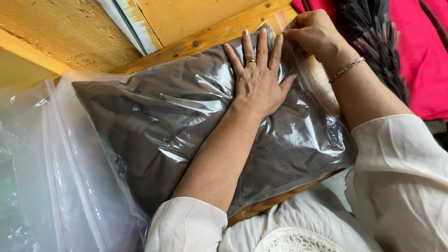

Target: The person places a folded dark garment into a clear zip-top plastic bag, seals the bag by pressing the zipper closed, and then adds a dark feathered item into the same bag. The person adjusts the contents inside the bag and re-seals it.

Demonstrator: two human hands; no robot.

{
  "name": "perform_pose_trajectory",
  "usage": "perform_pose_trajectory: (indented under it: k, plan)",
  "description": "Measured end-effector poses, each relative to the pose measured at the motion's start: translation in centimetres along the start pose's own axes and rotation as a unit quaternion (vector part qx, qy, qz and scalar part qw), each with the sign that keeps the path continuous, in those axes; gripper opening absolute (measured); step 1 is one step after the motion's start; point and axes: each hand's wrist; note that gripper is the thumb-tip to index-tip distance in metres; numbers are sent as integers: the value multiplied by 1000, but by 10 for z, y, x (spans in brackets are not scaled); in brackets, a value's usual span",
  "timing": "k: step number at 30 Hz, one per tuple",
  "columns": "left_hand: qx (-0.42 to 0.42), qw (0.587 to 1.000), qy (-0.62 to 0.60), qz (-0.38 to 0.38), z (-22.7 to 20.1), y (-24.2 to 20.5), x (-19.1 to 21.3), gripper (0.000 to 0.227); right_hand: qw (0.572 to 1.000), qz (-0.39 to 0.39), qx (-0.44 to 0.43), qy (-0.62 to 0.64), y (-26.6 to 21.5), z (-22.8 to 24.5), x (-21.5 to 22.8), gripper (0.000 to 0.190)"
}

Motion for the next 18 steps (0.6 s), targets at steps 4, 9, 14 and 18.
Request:
perform_pose_trajectory:
  k: [4, 9, 14, 18]
  plan:
    - [-2, 1000, 5, 1, -1, 0, 0, 81, 999, 26, 24, 34, -19, 7, 9, 13]
    - [1, 1000, -8, -2, 0, 0, 0, 80, 997, 69, 32, -32, -34, 12, 19, 11]
    - [2, 1000, -6, 3, 0, -2, 1, 80, 998, 40, 48, 10, -19, -9, 10, 7]
    - [4, 1000, -3, 2, 0, -1, 0, 81, 999, 11, 37, -3, -19, -9, 6, 9]
Point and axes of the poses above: each hand's wrist, its own y-axis towards the middle knuckle, its own x-axis out of the back of the hand, z = x × y, and after that the axes turned 3 degrees about y, right-handed
